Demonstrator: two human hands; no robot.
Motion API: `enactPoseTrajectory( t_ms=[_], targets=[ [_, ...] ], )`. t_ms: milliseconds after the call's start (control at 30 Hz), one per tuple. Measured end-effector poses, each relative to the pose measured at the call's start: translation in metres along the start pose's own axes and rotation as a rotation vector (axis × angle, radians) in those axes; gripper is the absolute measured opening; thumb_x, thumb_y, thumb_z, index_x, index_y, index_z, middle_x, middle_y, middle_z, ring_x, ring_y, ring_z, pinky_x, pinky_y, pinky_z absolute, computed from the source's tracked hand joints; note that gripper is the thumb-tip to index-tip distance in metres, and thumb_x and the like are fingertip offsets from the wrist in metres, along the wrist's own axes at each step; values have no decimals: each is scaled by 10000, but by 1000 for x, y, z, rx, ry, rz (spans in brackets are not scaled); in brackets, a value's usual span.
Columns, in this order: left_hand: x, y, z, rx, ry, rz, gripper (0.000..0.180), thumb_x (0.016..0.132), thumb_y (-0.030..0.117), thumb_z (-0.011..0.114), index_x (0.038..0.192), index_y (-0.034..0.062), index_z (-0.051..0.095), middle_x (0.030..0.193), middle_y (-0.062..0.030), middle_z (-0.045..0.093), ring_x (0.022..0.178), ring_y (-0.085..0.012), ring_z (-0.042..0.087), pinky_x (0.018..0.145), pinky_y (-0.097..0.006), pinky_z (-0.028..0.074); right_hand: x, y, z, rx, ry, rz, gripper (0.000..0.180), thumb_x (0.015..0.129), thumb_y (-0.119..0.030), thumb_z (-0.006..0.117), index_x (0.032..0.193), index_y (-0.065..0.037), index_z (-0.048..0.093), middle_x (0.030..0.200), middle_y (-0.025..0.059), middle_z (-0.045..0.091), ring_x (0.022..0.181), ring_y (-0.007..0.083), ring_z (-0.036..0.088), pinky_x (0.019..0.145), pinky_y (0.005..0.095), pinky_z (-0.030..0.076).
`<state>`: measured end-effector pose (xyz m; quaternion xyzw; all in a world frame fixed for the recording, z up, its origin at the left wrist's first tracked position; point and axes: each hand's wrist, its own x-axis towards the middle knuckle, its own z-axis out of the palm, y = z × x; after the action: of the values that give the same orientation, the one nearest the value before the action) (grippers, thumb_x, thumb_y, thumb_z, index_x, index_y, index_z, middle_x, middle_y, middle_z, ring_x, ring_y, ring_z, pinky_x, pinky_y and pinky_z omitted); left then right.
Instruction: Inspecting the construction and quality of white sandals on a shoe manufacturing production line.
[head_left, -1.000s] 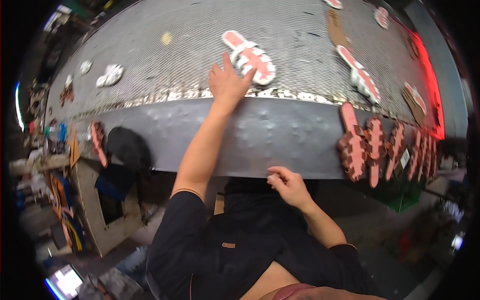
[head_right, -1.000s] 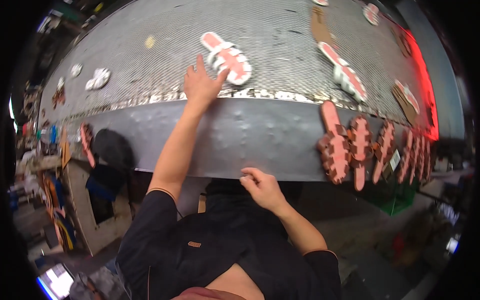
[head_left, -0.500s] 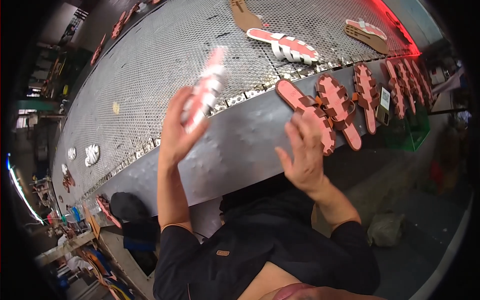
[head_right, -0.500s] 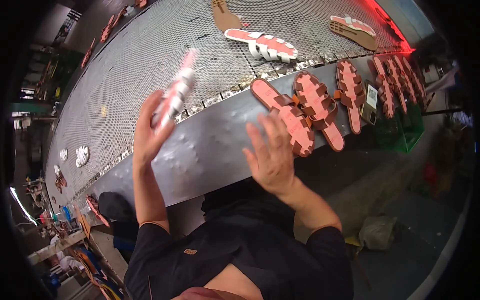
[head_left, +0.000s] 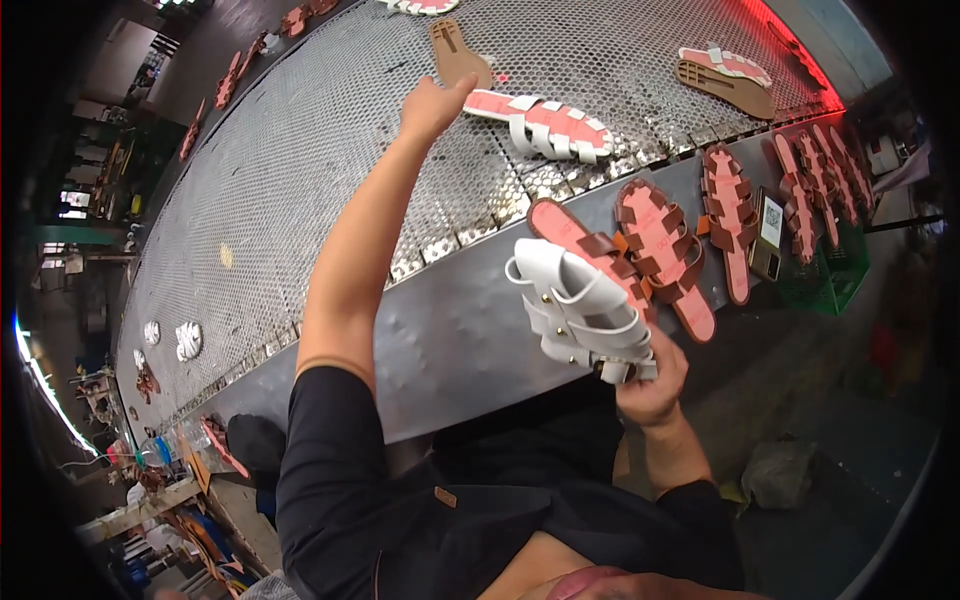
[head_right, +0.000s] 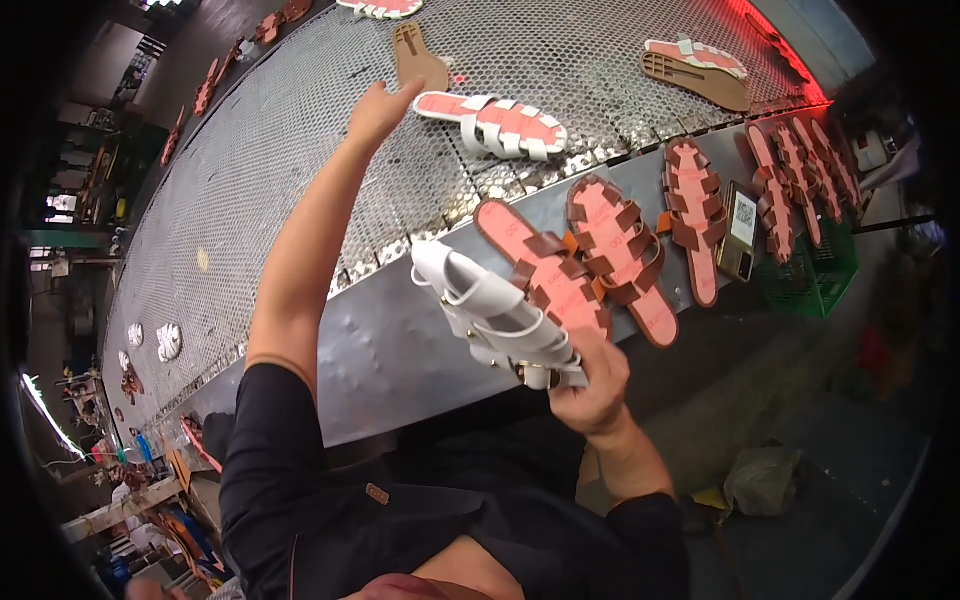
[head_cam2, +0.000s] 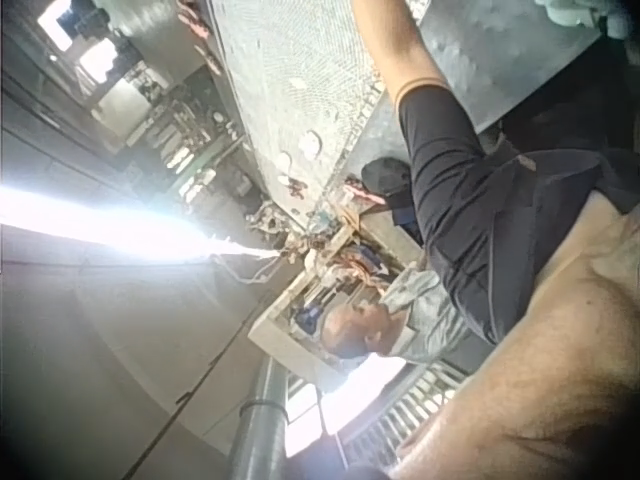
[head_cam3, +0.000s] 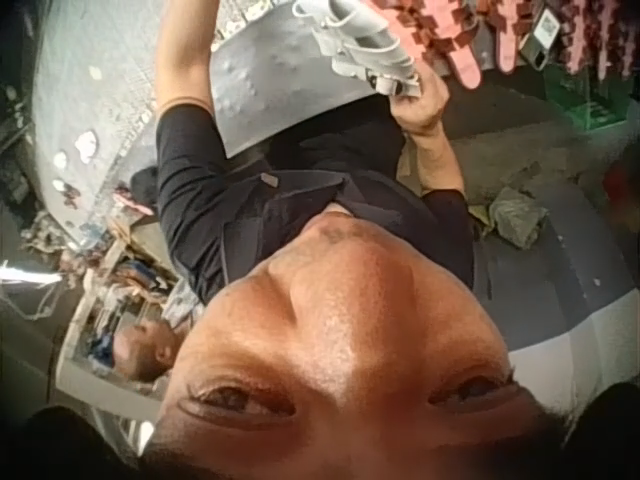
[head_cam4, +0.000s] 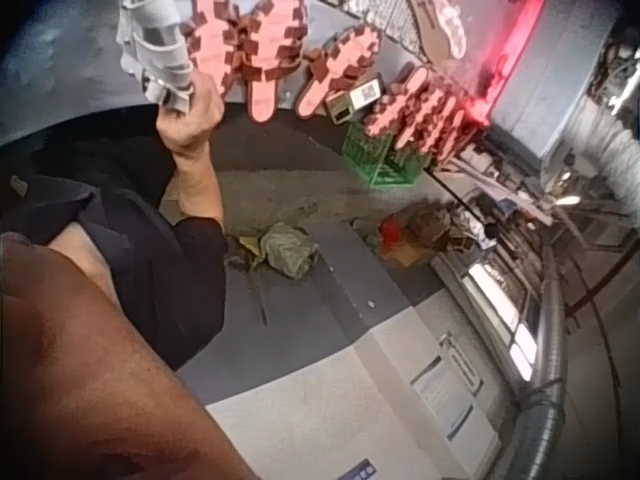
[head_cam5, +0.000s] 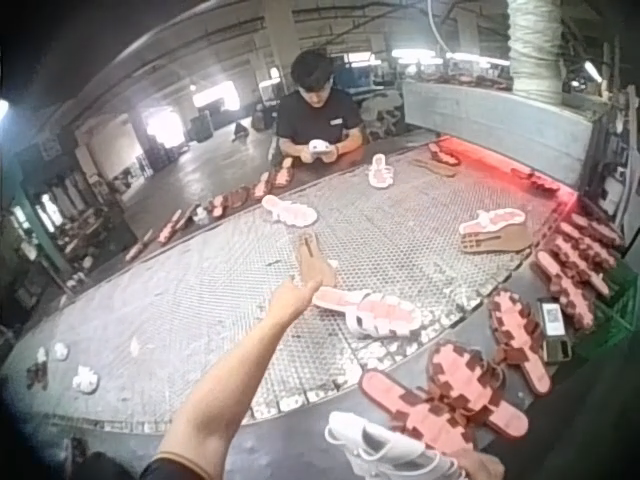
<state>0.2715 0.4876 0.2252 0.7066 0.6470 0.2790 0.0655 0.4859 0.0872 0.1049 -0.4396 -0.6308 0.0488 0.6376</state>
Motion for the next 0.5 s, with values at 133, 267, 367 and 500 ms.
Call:
enactPoseTrajectory(
  t_ms=[133,267,367,500],
  targets=[
    [83,50,73,290,-87,-158,1053,802,744,638,1455,-67,480,1398,-287,599,1301,-385,602,1067,-446,477,-7,33,-1,19,43,120,197,756,12,704,947,38,664,757,149,664,639,319,677,601,363,536],
    [132,93,124,430,-160,42,933,833,619,700,1460,-35,475,1321,-256,663,1256,-385,639,1011,-461,522,-10,71,-11,40,27,250,233,790,-41,775,987,41,680,755,145,689,656,306,708,614,360,554],
    [227,-23,84,681,20,404,638,825,571,655,1122,12,733,1091,-259,737,1038,-430,722,907,-493,563,-9,92,-20,223,-42,190,275,827,-17,699,1084,76,664,814,152,728,728,271,751,688,327,573],
    [177,29,58,305,198,64,955,733,609,747,1276,-166,618,1134,-320,717,1127,-443,688,985,-451,522,-31,99,-40,214,41,398,341,820,-53,771,1125,45,655,874,167,745,787,275,758,703,345,573]
  ],
)
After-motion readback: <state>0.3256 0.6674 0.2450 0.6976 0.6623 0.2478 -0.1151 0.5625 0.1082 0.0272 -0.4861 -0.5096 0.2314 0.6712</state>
